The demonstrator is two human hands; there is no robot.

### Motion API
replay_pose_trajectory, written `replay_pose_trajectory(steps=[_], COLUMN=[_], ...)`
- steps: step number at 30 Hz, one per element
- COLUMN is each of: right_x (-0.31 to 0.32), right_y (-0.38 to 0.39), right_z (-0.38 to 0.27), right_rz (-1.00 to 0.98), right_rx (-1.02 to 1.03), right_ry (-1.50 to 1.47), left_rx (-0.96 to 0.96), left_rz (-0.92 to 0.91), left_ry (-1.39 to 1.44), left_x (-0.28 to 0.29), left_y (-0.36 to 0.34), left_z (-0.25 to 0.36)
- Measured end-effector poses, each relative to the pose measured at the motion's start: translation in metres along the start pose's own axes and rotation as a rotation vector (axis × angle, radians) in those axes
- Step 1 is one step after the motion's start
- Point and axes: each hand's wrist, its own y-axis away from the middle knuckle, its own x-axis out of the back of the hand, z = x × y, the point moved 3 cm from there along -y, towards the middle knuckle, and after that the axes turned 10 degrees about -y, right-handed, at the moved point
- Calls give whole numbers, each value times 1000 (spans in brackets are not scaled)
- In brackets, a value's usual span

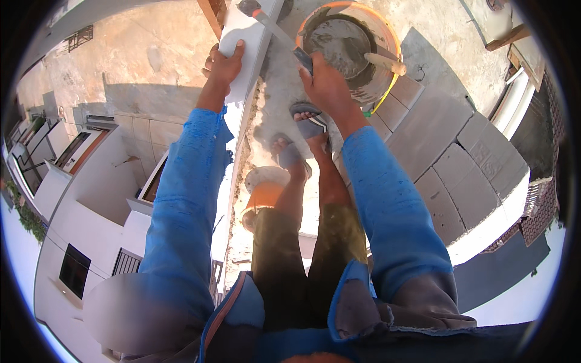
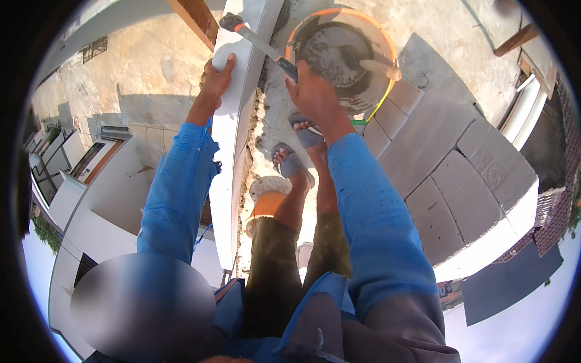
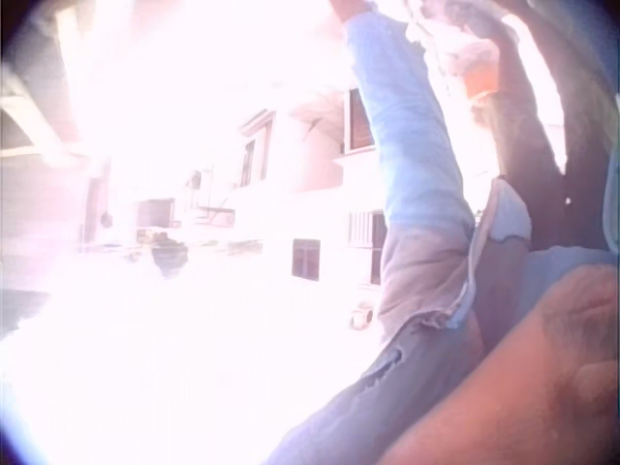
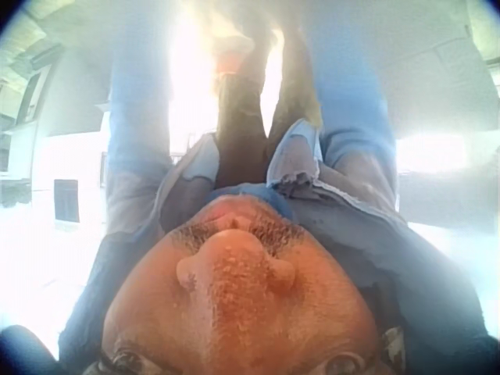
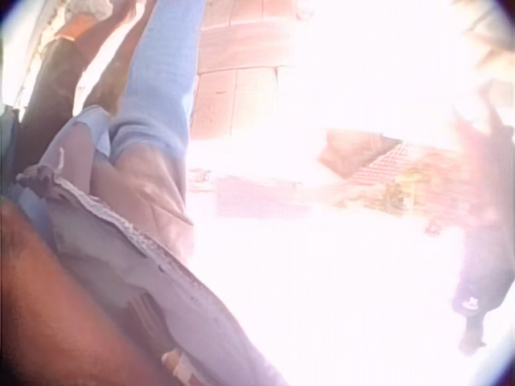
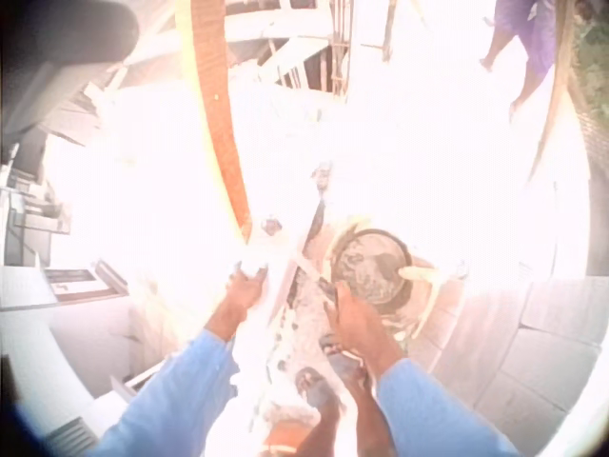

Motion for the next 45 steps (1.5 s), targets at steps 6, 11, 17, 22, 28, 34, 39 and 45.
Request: replay_pose_trajectory(steps=[6, 11, 17, 22, 28, 34, 39, 45], right_x=[11, 18, 24, 31, 31, 29, 19, 7], right_y=[-12, -22, -33, -34, -35, -42, -30, -28], right_z=[-9, -7, -10, -3, -9, 2, 3, 5], right_rz=[-9, 44, -21, 11, -18, -103, -55, -26], right_rx=[57, 61, -25, 5, -6, -132, -66, -58], right_ry=[-23, -45, 1, -84, 4, 36, 33, 86], left_rx=[-11, -2, -49, -33, -67, -26, -102, -56], left_rz=[105, 93, 169, 145, 172, 160, 195, 120], left_ry=[-85, -89, -162, -97, -153, -118, -168, -65], left_x=[-1, -9, -3, -10, -2, -11, -13, -6], left_y=[-11, -8, -12, 0, -8, -6, -14, -8], left_z=[-14, -6, -12, 4, -10, -4, -7, -7])
